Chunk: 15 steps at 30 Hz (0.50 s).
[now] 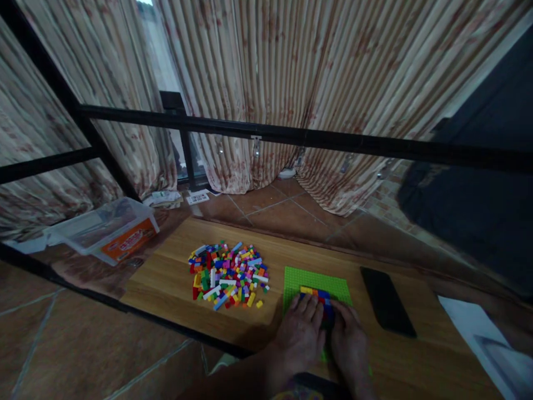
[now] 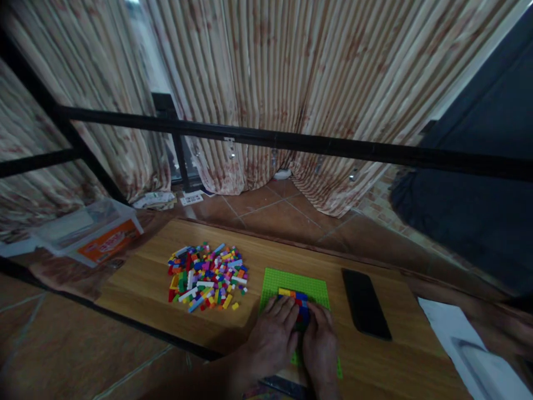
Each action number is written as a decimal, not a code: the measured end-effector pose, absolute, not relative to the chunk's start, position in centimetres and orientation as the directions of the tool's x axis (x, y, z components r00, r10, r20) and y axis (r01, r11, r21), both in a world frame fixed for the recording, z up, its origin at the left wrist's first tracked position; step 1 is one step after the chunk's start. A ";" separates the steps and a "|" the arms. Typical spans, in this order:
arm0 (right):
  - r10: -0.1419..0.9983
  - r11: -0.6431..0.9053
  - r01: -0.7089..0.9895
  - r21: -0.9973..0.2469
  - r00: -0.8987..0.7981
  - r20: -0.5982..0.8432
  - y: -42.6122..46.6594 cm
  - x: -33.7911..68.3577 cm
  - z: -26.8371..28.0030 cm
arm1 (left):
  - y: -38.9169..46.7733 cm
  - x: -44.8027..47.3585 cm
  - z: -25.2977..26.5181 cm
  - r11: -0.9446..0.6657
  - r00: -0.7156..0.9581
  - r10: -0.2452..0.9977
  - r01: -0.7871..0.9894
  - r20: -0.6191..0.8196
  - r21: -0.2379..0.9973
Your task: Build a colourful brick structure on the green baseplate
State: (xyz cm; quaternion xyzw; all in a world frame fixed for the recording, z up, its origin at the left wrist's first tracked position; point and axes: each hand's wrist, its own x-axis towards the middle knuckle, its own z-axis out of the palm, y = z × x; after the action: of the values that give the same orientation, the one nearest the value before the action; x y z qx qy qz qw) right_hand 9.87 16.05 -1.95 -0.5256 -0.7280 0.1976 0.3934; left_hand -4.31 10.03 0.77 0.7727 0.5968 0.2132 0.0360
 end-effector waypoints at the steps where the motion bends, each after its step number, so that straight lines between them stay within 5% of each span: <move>1: 0.925 0.360 0.607 -0.709 -0.135 0.354 16.0 9.9 -2.0 | 10.0 -4.3 0.7 -0.286 0.199 0.938 0.907 0.282 0.310; 15: 0.957 0.260 0.593 -0.762 -0.056 0.283 14.8 10.4 -2.2 | 9.6 -5.0 -0.8 -0.363 0.257 0.906 0.881 0.336 0.304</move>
State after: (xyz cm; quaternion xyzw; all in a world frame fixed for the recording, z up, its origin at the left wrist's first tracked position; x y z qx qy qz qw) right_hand 10.38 14.77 -2.22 -0.5626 -0.6888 0.2312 0.3944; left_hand -4.99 9.56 -0.77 0.7925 0.5636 0.2315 0.0271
